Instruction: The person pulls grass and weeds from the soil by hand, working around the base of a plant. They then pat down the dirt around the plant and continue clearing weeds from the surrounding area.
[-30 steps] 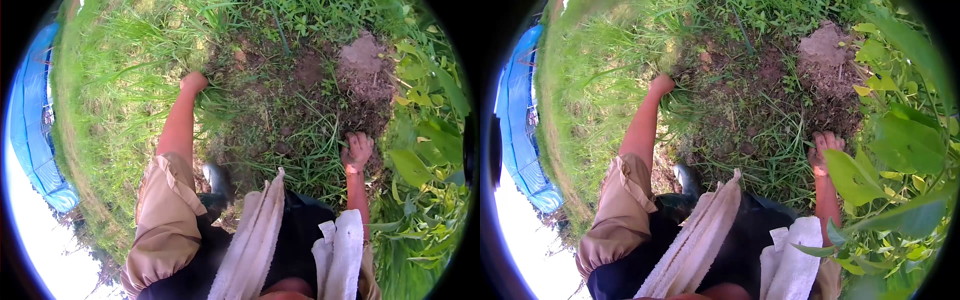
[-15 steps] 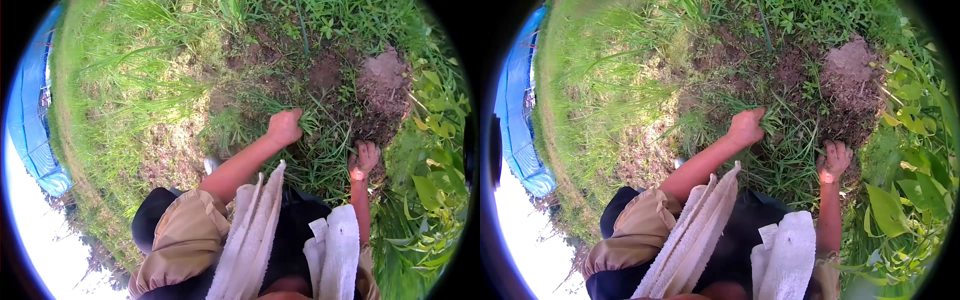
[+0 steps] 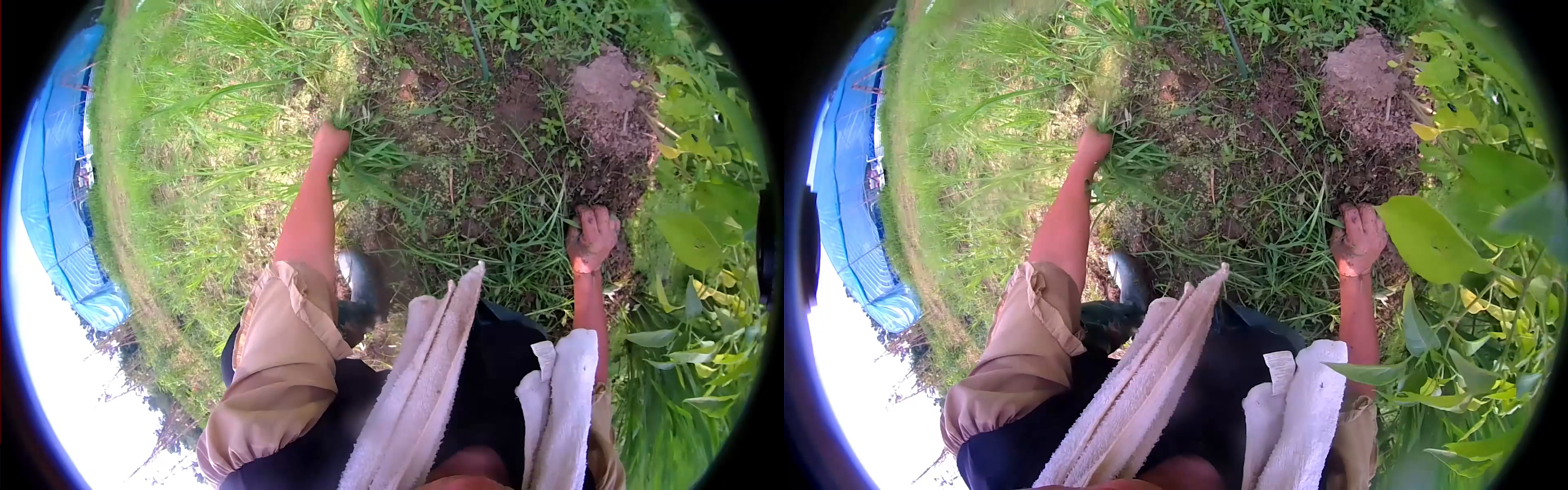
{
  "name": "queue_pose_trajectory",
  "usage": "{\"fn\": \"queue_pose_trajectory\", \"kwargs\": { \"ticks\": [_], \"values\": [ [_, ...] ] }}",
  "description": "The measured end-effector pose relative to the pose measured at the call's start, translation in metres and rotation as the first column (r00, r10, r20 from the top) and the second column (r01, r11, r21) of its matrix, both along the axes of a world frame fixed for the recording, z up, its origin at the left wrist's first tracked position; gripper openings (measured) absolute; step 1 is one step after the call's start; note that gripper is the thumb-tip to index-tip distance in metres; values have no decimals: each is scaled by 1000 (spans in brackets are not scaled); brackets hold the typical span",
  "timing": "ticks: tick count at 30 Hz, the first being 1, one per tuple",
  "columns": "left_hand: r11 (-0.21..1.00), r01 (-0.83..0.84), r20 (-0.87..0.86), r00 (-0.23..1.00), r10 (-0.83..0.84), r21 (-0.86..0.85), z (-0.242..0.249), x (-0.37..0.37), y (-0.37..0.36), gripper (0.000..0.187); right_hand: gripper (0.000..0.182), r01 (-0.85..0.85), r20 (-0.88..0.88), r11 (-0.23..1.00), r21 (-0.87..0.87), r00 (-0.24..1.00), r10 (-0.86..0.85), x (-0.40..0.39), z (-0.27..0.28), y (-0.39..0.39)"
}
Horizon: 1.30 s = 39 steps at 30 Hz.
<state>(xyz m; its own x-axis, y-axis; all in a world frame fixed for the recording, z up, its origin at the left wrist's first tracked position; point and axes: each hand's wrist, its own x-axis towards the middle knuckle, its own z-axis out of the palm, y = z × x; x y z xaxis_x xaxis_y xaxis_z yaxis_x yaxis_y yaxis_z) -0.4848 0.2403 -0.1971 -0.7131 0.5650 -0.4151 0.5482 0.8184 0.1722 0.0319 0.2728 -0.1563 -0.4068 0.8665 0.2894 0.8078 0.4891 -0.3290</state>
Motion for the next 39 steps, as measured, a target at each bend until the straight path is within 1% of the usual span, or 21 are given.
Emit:
{"fn": "queue_pose_trajectory", "kwargs": {
  "ticks": [2, 4, 5, 6, 7, 8, 9, 10, 12, 14, 16, 19, 22, 23, 26, 29, 32, 34, 36, 38, 39],
  "values": [
    [967, -90, -22, 995, 98, 240, -49, -13, -23, 37, 34, 1, 22, 999, 36, 1000, -1, 0, 3, 0],
    [878, -197, 83, 980, 179, 436, -36, 28, -28, 32, 33, -6, 66, 998, 64, 998, 2, -1, 4, -1],
    [877, -291, 301, 937, 179, 382, -1, 65, -16, 30, 34, 4, 30, 1000, 25, 1000, -5, -1, 1, -1],
    [959, -84, 164, 986, 39, 272, 15, 119, -13, 29, 33, 16, 57, 1000, 19, 998, -17, -1, -4, 0],
    [921, 204, 79, 967, -242, 331, 16, 167, -22, 36, 32, 23, 78, 1000, -12, 997, -22, 0, -6, -9],
    [922, 295, 105, 939, -329, 250, 38, 227, -16, 39, 32, 38, 104, 999, 4, 994, -38, 0, -6, -3],
    [877, 417, 232, 853, -468, 239, 59, 267, -20, 44, 29, -22, -9, 993, 115, 1000, 23, 2, -8, 1],
    [850, 437, 225, 832, -506, 295, 61, 287, -29, 45, 25, -24, 22, 997, 74, 1000, 22, 3, -5, 0],
    [804, 459, 38, 860, -508, 378, 37, 264, -44, 42, 28, -70, -24, 989, 127, 997, 74, 7, -9, 1],
    [735, 667, -316, 728, -609, 120, 52, 210, -48, 38, 31, -38, 5, 995, 91, 999, 38, 5, -7, 2],
    [841, 527, -434, 735, -521, -117, 32, 164, -61, 44, 33, -18, 1, 998, 62, 1000, 18, 1, -4, -3],
    [971, 160, -214, 957, -196, -175, 17, 138, -64, 51, 37, -20, -50, 998, 64, 998, 23, -2, 0, 0],
    [993, -97, -15, 995, 96, -69, 6, 113, -60, 56, 37, -29, -85, 998, 54, 996, 33, 0, -1, -3],
    [995, -88, -59, 995, 85, -47, 1, 115, -64, 49, 37, -43, -80, 998, 56, 996, 47, 0, 1, -3],
    [962, -185, 99, 981, 168, 202, -8, 113, -81, 42, 36, -38, -65, 997, 69, 997, 42, 4, -2, -3],
    [949, -157, -75, 980, 183, 275, -8, 141, -90, 32, 35, -42, -57, 996, 77, 997, 46, 1, -1, -2],
    [925, -277, 208, 952, 227, 260, 19, 153, -88, 30, 34, -10, -21, 999, 38, 1000, 11, -1, 1, -2],
    [903, -90, 331, 942, -60, 419, 34, 206, -96, 24, 36, 2, 26, 998, 68, 1000, -4, 0, -7, -1],
    [916, 185, 432, 837, -336, 355, 50, 271, -94, 28, 36, -7, 9, 996, 94, 1000, 6, -2, -8, 1],
    [844, 284, 155, 908, -389, 456, 44, 253, -75, 32, 38, -66, -21, 995, 76, 997, 68, -1, 0, 2],
    [804, 324, -33, 934, -355, 498, 17, 212, -69, 39, 38, -70, -21, 995, 66, 997, 72, 0, 2, 1]
  ]
}}
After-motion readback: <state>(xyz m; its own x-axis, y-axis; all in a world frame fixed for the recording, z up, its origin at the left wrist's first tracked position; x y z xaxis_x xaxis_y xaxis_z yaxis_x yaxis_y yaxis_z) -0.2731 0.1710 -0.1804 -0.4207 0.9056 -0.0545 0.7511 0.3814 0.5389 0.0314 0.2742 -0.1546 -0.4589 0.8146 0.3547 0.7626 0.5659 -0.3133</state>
